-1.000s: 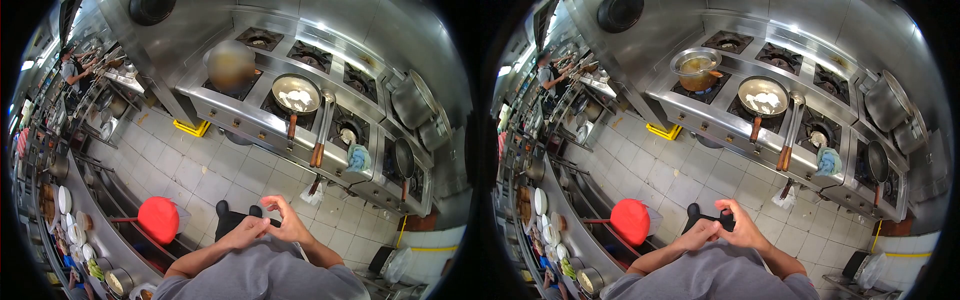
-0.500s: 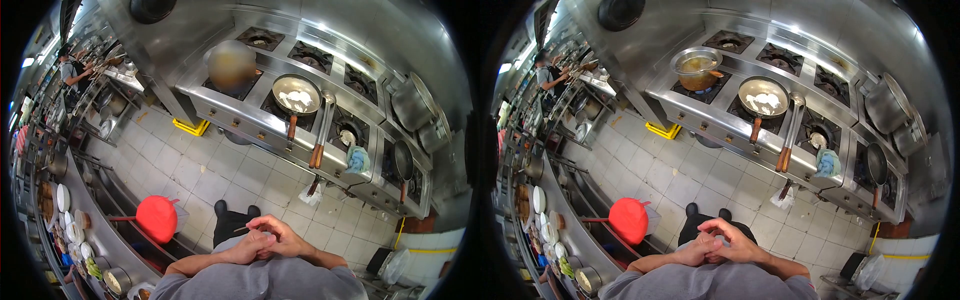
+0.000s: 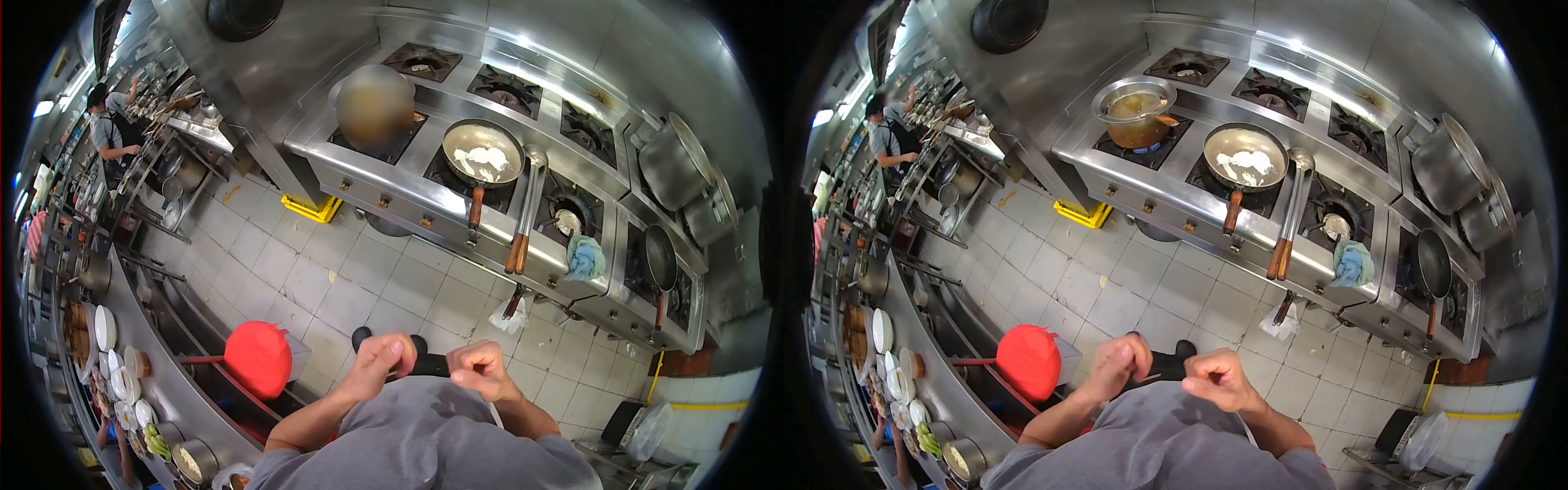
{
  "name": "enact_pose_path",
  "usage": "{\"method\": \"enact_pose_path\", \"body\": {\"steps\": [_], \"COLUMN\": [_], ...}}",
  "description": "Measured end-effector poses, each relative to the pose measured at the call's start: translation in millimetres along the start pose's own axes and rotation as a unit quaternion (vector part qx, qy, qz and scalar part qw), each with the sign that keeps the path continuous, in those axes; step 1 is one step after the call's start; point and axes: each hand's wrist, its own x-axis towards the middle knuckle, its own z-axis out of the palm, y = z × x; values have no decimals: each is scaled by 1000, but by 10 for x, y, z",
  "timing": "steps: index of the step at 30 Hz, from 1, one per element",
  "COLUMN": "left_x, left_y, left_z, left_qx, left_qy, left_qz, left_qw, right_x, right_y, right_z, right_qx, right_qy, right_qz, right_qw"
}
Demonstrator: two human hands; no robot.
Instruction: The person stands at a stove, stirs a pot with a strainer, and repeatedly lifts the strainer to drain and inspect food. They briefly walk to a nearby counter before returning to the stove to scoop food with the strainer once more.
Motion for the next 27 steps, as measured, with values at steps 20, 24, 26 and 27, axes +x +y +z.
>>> {"method": "enact_pose_path", "body": {"steps": [20, 24, 26, 27], "left_x": [350, 386, 346, 308], "left_y": [-366, -445, -486, -465], "left_z": [174, 110, 168, 218], "left_qx": [14, -49, -140, -192], "left_qy": [-9, -69, -44, -1], "left_qz": [146, 47, -59, -90], "left_qw": [989, 995, 987, 977], "right_x": [355, 328, 322, 335], "right_y": [182, 193, 181, 182], "right_z": [496, 426, 387, 367], "right_qx": [-146, -169, -181, -188], "right_qy": [-49, 9, 33, 39], "right_qz": [-102, -110, -122, -133], "right_qw": [983, 979, 975, 972]}}
